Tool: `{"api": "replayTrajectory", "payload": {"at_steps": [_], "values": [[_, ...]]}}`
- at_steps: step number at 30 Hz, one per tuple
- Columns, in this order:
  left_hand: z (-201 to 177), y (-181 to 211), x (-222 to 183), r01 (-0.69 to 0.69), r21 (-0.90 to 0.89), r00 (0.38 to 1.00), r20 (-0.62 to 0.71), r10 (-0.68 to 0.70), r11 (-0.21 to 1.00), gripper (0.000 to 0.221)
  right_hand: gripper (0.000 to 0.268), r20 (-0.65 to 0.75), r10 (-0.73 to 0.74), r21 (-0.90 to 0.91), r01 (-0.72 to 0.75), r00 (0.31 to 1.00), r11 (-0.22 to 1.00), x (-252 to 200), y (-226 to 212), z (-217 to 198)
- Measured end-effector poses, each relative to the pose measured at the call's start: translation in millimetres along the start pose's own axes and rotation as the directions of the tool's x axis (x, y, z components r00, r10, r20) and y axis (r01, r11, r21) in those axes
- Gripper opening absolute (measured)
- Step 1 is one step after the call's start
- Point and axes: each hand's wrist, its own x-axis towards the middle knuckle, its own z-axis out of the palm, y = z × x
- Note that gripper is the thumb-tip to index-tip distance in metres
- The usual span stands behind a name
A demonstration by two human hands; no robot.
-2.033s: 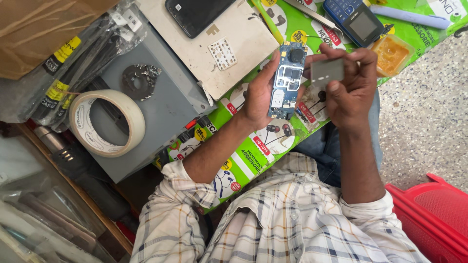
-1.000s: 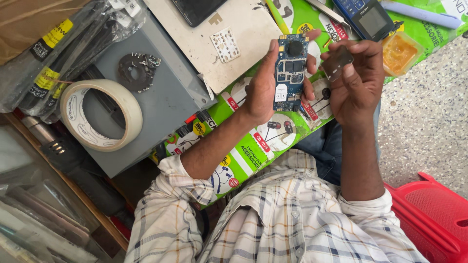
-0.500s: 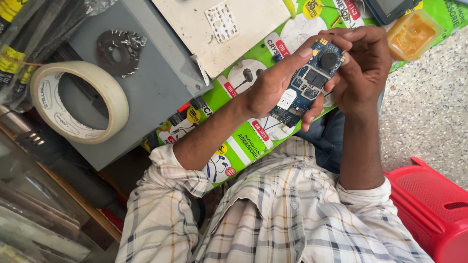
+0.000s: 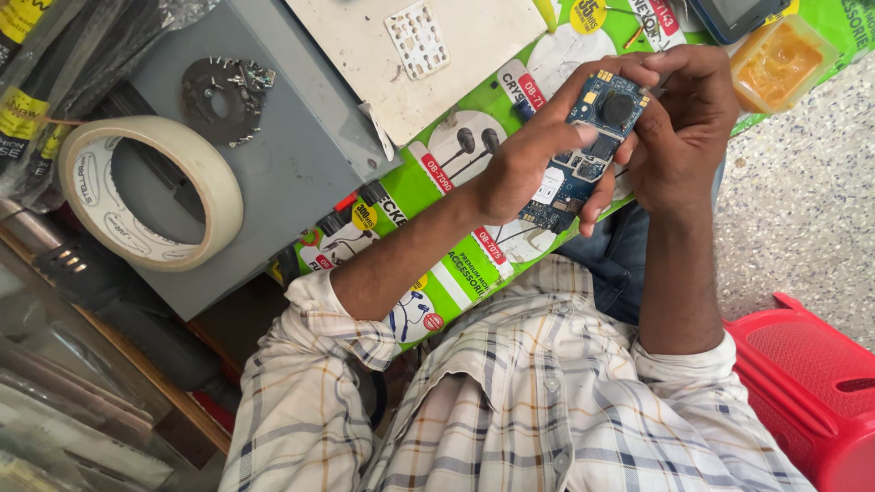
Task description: The person uses a blue precision screwdriver to manipulate components on a small blue circuit board. They repeatedly probe and adjust small areas on the board's surface, then flip the board to inspect the other side. Finally, they peel off a white sticker from the board.
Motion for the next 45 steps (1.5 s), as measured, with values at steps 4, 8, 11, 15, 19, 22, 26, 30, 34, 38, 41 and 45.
{"api": "replayTrajectory", "payload": {"at_steps": [4,8,11,15,19,22,26,30,34,38,41,45], "values": [[-1.6,-5.8,1.7,-0.011,0.092,1.0,-0.01,0.012,0.996,0.05,0.02,-0.046,0.022,-0.037,-0.023,0.999,0.999,0.3,2.2,-2.0],[-5.1,-11.4,0.1,-0.059,0.126,0.998,0.045,0.053,0.99,0.053,0.022,-0.036,0.033,0.043,-0.031,0.999,0.999,-0.3,-2.6,2.5],[-3.7,-10.3,1.6,-0.075,0.136,0.996,0.063,0.067,0.988,0.057,0.02,-0.013,0.028,0.063,-0.028,1.0,0.998,2.2,-8.0,7.8],[1.6,-5.3,0.3,-0.043,0.064,0.998,0.043,0.04,0.997,0.072,0.018,-0.054,0.056,-0.002,-0.056,0.997,0.998,5.2,-12.4,12.5],[4.4,-1.2,0.1,-0.051,-0.013,0.998,0.045,0.052,0.999,0.066,0.016,-0.077,0.086,0.01,-0.086,0.993,0.996,7.4,-16.6,18.5],[6.7,-2.1,1.0,-0.055,-0.033,0.999,-0.004,0.055,0.998,0.054,0.015,-0.097,0.113,0.049,-0.109,0.989,0.993,8.7,-19.4,21.5],[7.1,-6.0,-0.1,-0.109,-0.039,0.993,-0.048,0.107,0.993,0.06,0.019,-0.125,0.08,0.03,-0.076,0.989,0.997,6.8,-23.0,24.9],[7.5,-1.6,5.5,-0.158,-0.062,0.984,-0.092,0.152,0.985,0.064,0.026,-0.011,-0.138,-0.498,0.114,0.99,0.86,1.4,-38.9,27.4],[8.0,2.5,2.8,-0.181,-0.006,0.979,-0.097,0.18,0.983,0.068,0.031,0.157,-0.068,-0.898,0.171,0.985,0.406,-12.9,-70.5,26.4],[11.2,0.6,5.3,-0.177,-0.022,0.981,-0.082,0.175,0.984,0.07,0.046,0.183,-0.011,-0.921,0.175,0.983,0.349,-24.9,-77.2,39.3],[11.0,-1.2,4.5,-0.191,-0.022,0.974,-0.127,0.187,0.981,0.072,0.046,0.187,-0.025,-0.926,0.185,0.982,0.33,-28.5,-69.8,44.6],[9.9,1.5,3.9,-0.195,-0.031,0.972,-0.143,0.189,0.98,0.075,0.046,0.181,-0.026,-0.913,0.178,0.983,0.366,-28.0,-62.6,43.0]]}}
